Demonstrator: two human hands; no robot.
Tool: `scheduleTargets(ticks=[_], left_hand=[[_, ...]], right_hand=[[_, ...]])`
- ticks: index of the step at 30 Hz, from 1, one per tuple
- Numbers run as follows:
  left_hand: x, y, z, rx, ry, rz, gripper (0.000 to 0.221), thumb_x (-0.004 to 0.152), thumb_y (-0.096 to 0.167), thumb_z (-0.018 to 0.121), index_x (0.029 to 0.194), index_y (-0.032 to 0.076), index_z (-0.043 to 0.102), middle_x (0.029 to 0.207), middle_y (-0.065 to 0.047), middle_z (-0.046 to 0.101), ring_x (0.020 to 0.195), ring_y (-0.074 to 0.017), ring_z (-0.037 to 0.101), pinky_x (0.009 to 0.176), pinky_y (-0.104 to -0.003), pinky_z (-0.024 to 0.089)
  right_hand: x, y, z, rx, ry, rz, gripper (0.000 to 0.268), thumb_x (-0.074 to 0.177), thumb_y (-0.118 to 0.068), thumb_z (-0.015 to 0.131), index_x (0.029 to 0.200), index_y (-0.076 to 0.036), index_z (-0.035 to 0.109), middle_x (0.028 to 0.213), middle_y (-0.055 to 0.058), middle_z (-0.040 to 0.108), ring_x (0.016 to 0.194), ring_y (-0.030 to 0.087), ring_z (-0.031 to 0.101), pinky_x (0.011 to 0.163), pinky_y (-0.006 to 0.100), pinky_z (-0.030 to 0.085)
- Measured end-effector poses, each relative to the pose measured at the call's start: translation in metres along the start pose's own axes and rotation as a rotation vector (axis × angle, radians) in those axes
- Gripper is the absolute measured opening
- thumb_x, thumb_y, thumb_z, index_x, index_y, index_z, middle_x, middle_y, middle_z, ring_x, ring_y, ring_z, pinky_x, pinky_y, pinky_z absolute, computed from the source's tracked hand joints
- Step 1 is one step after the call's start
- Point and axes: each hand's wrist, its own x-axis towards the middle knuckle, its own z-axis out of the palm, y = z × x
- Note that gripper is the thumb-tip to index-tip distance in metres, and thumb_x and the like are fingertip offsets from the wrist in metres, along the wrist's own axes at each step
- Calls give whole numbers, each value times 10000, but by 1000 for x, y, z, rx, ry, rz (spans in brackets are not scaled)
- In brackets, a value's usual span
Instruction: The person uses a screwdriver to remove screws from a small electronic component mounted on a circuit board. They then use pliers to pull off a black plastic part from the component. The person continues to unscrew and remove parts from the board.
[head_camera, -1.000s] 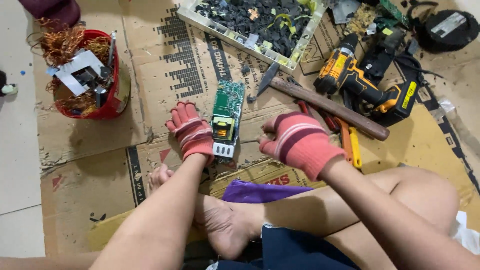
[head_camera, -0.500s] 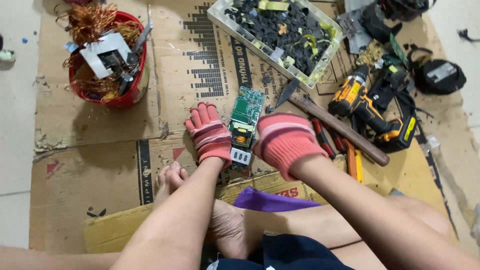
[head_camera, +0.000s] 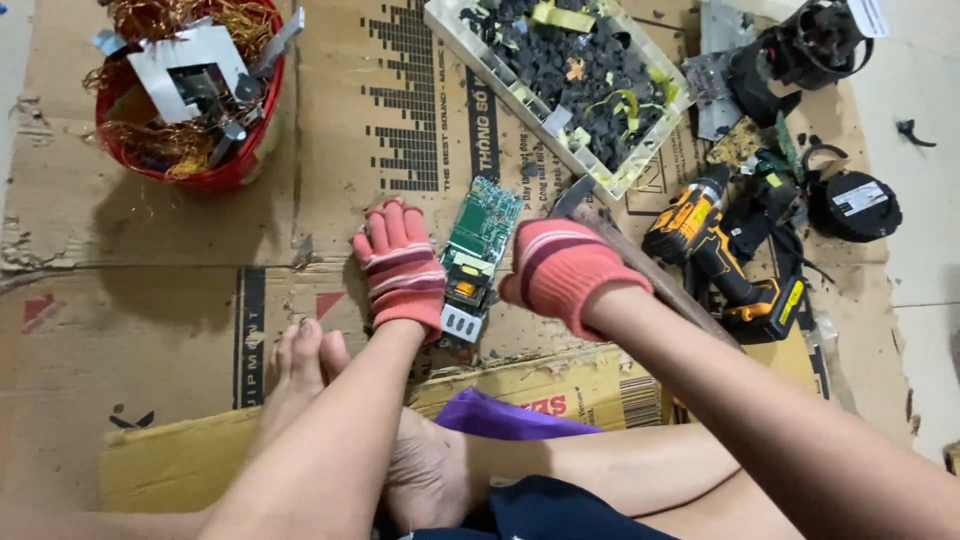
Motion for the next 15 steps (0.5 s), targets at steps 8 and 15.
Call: scheduleTargets(ticks=[8,15], left_hand=[[0,2,-1,40,-44,-15,213,943,172,502,1147,151,560,1222,-103,529,1226,-302,472,1014,-494,362],[0,2,8,39,-85,-28,259,959,220,553,1204,137,558,1270,-119,523,1286,-304,444,1059,-509,334]], right_hand=[[5,-2,58,195,-36,131,365,895,-420,534,1030,-110,668,947,91,645,900,294,571,837,487,502],[-3,4,120,448,-45,285,457,938,-504,414,1219,-203,612,1148,72,640,1117,304,549,960,555,458]])
